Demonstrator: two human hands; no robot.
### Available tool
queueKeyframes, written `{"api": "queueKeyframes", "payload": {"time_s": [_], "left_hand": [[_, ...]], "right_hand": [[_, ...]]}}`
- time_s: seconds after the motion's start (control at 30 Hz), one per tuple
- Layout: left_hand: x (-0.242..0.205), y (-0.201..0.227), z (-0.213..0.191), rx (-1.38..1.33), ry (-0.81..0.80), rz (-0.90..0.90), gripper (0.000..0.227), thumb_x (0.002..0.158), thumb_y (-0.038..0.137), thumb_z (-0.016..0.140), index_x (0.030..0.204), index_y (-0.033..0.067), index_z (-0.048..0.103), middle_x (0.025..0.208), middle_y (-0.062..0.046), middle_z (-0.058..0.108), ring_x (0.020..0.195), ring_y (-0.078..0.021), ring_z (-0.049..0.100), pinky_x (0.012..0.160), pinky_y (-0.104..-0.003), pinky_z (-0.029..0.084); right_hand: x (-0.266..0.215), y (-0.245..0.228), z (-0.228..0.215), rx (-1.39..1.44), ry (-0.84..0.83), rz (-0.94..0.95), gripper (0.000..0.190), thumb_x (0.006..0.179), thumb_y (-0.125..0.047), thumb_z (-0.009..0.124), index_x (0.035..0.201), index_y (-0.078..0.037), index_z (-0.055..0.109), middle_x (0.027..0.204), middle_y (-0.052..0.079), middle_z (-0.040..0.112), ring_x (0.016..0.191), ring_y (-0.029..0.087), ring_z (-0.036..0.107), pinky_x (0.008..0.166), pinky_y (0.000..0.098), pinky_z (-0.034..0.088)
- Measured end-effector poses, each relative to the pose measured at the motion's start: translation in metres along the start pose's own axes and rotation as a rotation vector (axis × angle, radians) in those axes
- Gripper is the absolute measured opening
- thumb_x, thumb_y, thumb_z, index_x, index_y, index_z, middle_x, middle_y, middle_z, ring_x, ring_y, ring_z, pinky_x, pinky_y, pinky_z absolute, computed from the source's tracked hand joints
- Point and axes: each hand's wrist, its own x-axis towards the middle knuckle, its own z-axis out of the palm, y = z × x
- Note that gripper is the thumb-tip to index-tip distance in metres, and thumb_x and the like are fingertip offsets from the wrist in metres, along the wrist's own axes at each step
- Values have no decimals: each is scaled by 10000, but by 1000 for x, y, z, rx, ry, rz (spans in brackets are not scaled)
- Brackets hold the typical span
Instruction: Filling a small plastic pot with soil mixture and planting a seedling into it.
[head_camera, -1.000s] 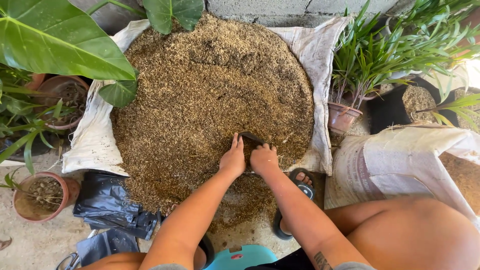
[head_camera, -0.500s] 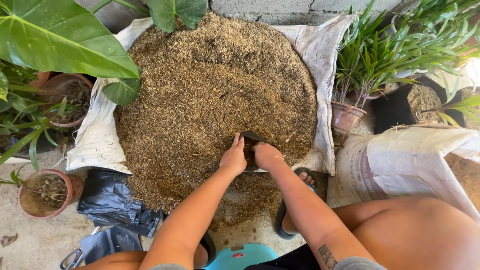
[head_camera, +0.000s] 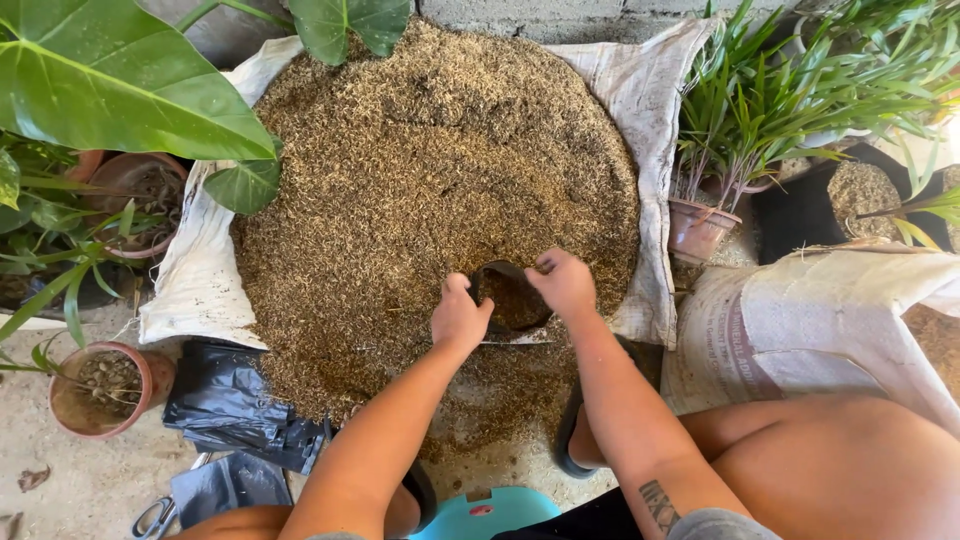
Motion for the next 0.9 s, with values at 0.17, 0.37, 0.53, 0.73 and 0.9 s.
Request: {"api": "queueKeyframes", "payload": {"time_s": [0.17,0.37,0.53,0.73,0.9], "left_hand": [[31,-21,25,220,-309,-203,526,1020,510,456,1197,28,571,1115,-209,695,747,-287,743,467,-359,533],[20,1,1,194,-337,-79,544,1049,419,466,1292,-37,635,1241,-297,679,893,-311,761,589,-382,574],[22,6,-9,111,-316,-18,507,1056,322,493,1313,-92,635,867,-201,737,458,-126,591,381,-236,415],[10,-3,11,101,-306,-48,494,1059,324,448,1325,-41,649,940,-213,750,490,-144,648,374,-235,430],[3,11,2,258,-399,-61,555,1088,407,375,1236,-20,697,923,-189,751,558,-138,665,418,-264,470]], "right_hand": [[12,31,-2,-168,-234,108,393,900,-402,708,1114,-74,744,1048,169,748,1074,356,717,892,475,583],[-3,11,-30,-19,-257,138,369,1029,-351,524,1185,-113,758,1197,169,725,1225,357,644,1018,482,523],[26,49,-27,58,-282,159,445,1034,-323,460,1294,-66,712,1307,185,678,1294,353,595,1056,484,492],[7,75,-9,-52,-343,184,508,956,-379,538,1257,-21,736,1281,228,693,1255,393,627,1041,528,511],[-39,1,-14,-274,-383,51,337,934,-315,621,1026,-52,809,1067,217,769,1127,386,710,946,475,586]]}}
